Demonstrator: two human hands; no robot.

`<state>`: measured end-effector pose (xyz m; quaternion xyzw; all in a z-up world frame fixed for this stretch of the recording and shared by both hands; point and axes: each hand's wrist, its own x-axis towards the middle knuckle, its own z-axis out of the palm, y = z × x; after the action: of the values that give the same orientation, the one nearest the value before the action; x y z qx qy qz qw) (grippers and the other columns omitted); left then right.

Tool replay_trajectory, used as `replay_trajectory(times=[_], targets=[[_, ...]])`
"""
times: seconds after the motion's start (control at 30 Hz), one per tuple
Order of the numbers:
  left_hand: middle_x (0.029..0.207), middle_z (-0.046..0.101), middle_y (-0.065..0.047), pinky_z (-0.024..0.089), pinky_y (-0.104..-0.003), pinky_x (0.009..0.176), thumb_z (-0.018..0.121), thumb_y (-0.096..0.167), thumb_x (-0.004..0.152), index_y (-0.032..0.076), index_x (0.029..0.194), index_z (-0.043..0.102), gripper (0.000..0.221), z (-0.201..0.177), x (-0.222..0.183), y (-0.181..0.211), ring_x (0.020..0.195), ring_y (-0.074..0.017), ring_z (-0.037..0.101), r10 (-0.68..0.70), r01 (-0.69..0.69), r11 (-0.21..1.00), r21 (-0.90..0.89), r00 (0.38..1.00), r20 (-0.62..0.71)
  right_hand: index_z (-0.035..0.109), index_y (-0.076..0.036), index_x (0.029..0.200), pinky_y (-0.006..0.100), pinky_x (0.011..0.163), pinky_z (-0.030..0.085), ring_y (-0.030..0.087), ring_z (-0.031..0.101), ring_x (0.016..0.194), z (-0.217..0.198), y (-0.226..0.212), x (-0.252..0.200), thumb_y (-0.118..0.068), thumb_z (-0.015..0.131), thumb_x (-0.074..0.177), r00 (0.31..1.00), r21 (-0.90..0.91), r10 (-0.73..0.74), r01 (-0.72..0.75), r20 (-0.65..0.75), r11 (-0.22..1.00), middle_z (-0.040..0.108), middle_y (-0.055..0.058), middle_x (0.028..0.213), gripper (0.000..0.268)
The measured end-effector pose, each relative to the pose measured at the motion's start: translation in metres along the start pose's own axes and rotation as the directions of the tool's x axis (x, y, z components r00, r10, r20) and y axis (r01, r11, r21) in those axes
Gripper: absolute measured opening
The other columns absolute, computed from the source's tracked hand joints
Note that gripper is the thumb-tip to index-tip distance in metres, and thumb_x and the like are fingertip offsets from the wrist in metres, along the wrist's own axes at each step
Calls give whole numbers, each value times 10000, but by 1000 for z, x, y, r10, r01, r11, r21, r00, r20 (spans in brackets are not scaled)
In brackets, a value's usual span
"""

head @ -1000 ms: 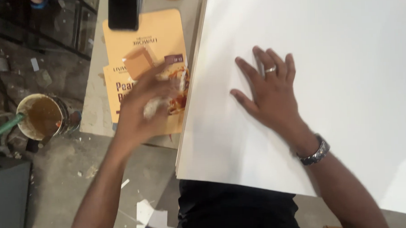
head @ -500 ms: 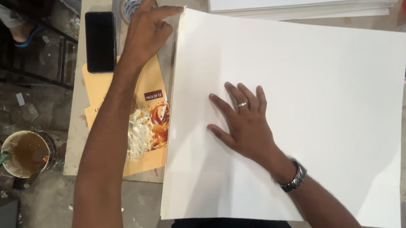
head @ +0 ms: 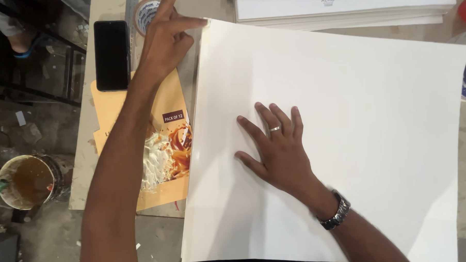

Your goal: Apply adhesive to the edges of paper sheets.

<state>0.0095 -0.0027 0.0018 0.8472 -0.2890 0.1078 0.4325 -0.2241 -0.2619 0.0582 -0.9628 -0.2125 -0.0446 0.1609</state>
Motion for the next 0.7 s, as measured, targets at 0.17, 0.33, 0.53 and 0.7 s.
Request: replay_trajectory(times=[0.17, 0.33, 0.53, 0.7], targets=[[1701, 399, -131, 531, -252, 753, 639, -131, 867, 132, 1255, 819, 502, 3, 2, -6, 864, -109, 571, -16, 16, 1000, 14, 1000, 5, 517, -180, 1483, 686, 1186, 146, 416, 307, 1430, -1, 0, 1, -523, 644, 948, 1000, 5, 7, -7, -1, 1000, 388, 217, 1522, 648], [1712, 373, -145, 553, -258, 763, 664, -130, 873, 160, 1216, 821, 476, -5, -24, 3, 852, -134, 568, -9, 9, 1000, -8, 1000, 27, 519, -180, 1485, 683, 1185, 146, 417, 314, 1432, -1, 0, 0, -528, 639, 950, 1000, 8, 8, -8, 2, 1000, 390, 214, 1525, 649], [1713, 354, -27, 627, -314, 1033, 774, -77, 866, 207, 1155, 828, 408, -17, -73, 50, 1308, -207, 631, 117, -121, 989, 84, 992, 47, 524, -180, 1483, 679, 1194, 147, 408, 305, 1436, 0, 0, -1, -526, 643, 957, 1000, 5, -9, 9, -12, 1000, 393, 210, 1525, 641], [1648, 408, -25, 651, -246, 845, 782, 23, 928, 257, 1093, 822, 289, -25, -126, 86, 1234, -241, 662, 125, -141, 970, 196, 988, 95, 525, -187, 1487, 670, 1197, 142, 397, 290, 1445, 1, 1, -1, -526, 634, 961, 1000, -14, 1, -1, -9, 1000, 394, 203, 1534, 635]])
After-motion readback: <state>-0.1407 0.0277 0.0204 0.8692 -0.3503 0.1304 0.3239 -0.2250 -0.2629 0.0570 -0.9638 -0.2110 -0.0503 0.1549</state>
